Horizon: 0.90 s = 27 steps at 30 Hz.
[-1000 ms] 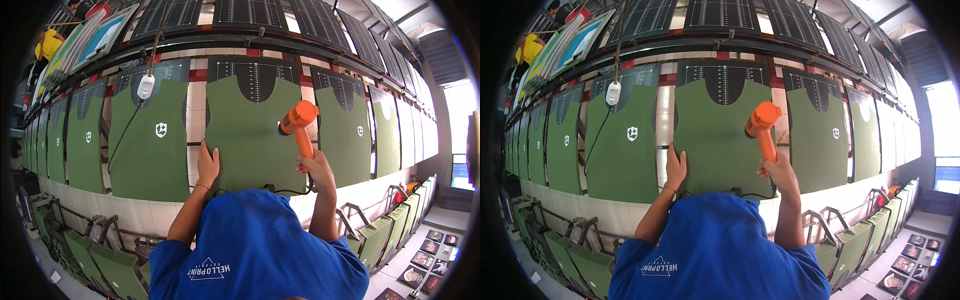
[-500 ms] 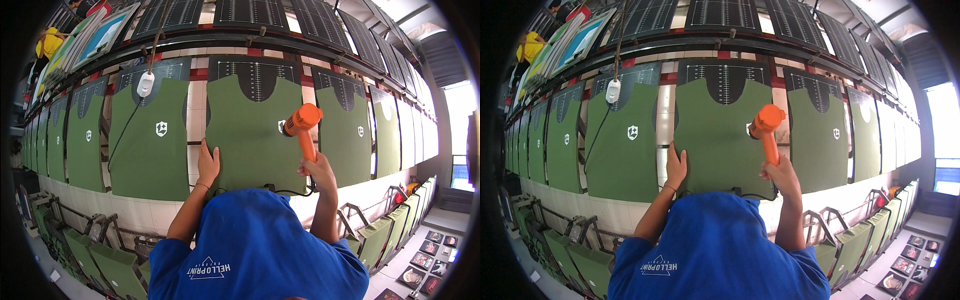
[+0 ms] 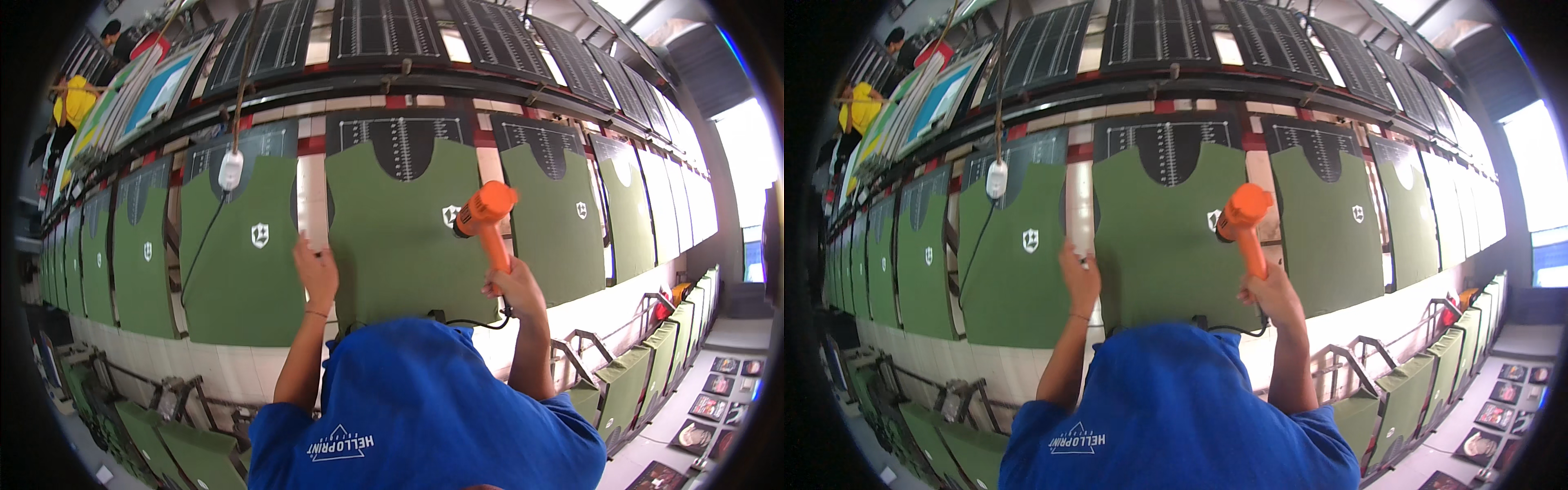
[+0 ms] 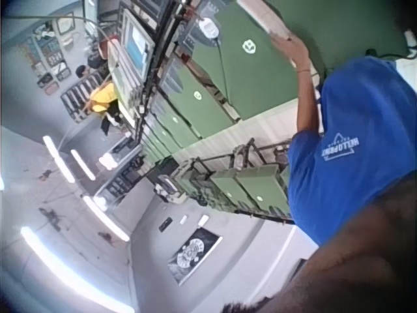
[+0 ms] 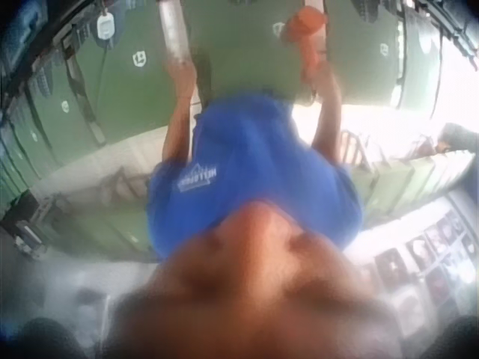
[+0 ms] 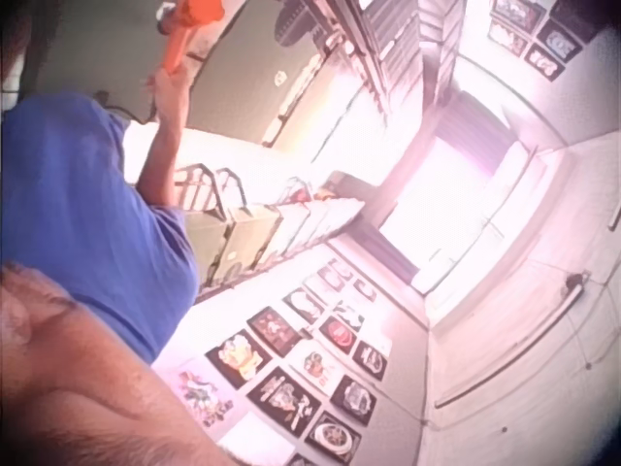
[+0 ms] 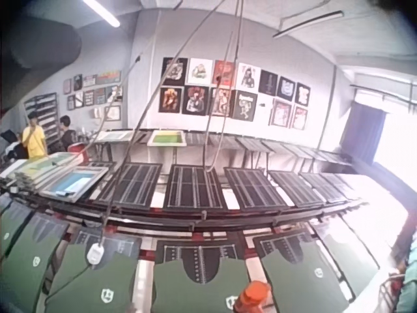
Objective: The person uses an orange heat gun to apply heat to a green t-shirt laid out on a heat press machine. They move the heat gun systematically across the surface of the shirt, focusing on the chest area where a logo is visible.
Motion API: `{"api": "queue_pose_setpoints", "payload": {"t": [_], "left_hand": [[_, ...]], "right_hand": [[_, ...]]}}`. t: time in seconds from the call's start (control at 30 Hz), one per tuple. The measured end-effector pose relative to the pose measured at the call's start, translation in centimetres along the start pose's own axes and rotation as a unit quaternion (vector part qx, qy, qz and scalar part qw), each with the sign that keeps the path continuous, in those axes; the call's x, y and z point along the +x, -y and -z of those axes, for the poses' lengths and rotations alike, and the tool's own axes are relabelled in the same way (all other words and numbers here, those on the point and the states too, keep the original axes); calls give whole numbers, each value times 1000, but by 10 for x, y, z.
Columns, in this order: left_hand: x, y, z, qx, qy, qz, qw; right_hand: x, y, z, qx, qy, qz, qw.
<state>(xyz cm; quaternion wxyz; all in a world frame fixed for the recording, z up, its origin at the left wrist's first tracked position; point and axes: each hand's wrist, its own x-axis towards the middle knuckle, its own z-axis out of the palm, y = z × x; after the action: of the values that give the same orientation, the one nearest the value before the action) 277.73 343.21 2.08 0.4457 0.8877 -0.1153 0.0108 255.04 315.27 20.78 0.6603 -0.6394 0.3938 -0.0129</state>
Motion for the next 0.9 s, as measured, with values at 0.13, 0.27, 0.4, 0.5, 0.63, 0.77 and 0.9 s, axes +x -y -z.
{"api": "queue_pose_setpoints", "payload": {"t": [0.13,0.27,0.4,0.5,0.63,0.77,0.9], "left_hand": [[73,-5,61,109,-257,-129,951],[130,-1,126,198,-388,-117,893],[151,65,159,185,-220,-70,955],[129,83,162,168,-32,-38,984],[82,108,184,265,-41,-37,963],[34,120,228,367,-96,-29,925],[-23,147,298,421,-194,33,885]], "right_hand": [[5,-4,-1,3,40,-6,999],[15,-9,2,-15,57,11,998],[9,1,12,-6,79,16,997],[4,-7,26,1,53,12,999],[7,-15,30,45,65,22,997],[27,-23,28,123,105,70,984],[33,-7,11,127,50,86,987]]}}
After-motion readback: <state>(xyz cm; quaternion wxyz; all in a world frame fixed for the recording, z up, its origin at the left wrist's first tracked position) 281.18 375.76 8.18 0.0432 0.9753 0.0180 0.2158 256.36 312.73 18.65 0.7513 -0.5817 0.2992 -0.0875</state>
